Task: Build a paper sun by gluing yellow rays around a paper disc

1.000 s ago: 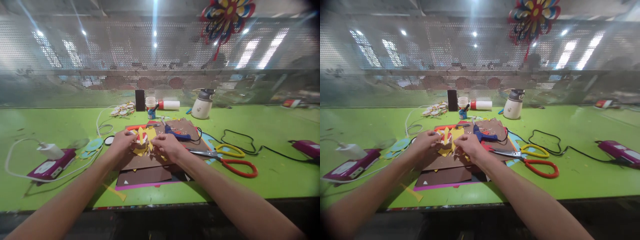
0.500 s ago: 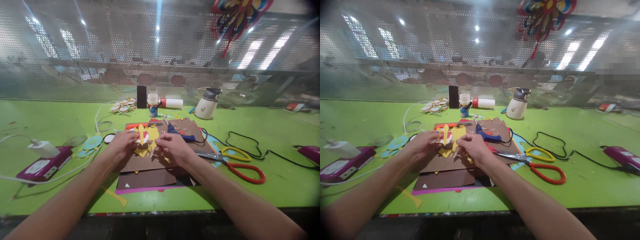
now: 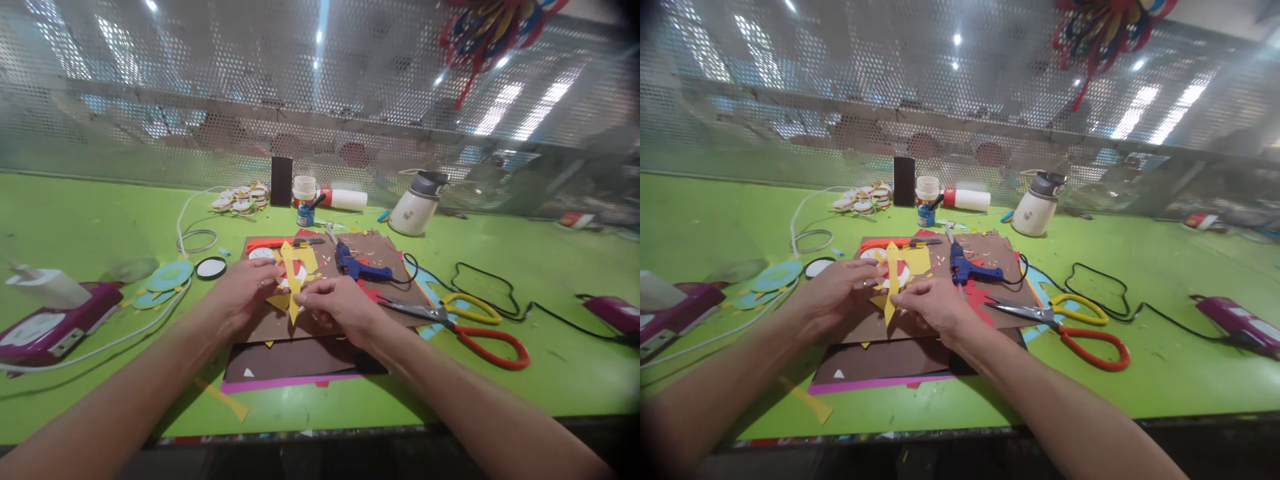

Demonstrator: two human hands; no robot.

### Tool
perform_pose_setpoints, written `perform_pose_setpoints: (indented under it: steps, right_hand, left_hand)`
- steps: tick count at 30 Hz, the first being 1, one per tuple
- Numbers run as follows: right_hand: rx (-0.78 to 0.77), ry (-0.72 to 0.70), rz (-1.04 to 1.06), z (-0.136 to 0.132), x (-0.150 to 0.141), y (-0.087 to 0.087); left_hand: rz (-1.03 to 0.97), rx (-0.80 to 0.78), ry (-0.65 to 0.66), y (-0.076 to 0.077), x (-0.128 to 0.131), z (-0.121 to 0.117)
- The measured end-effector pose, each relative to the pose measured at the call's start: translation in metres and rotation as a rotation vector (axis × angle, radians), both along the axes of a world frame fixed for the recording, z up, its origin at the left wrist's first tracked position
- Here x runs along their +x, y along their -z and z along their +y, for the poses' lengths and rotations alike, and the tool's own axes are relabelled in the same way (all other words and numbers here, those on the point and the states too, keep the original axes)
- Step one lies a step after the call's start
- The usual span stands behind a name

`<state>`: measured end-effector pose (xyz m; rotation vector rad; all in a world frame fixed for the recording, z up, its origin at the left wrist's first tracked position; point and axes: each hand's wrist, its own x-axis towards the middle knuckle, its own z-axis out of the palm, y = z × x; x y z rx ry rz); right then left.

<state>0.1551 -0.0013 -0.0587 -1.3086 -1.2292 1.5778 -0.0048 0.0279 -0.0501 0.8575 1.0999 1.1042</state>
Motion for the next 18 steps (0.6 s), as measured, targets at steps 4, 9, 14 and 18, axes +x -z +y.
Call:
perform_pose_setpoints:
  steps: [4,9,14,18]
  right_hand:
    - [-0.036,0.015,0.051,0.0006,-0.0001,0.0011]
    - [-0.068,0.012,0.063,0.0021,0.0013,0.0036]
    - [-0.045,-0.010,0.052,0.0017,0.0022,0.0008]
    - [-0.053,-0.014,0.034,0.0012,0.0022,-0.0012]
  left_hand:
    - [-0.038,-0.009,0.042,0.0030,0.0012,-0.0025]
    - [-0.057,-0.010,0.108,0.0013,0.0008,-0.0055]
    - [0.017,0.032,0.107,-0.0028,0.0015,-0.0058]
    - [0.019,0.024,0.140,-0.0016,0.0024,-0.0067]
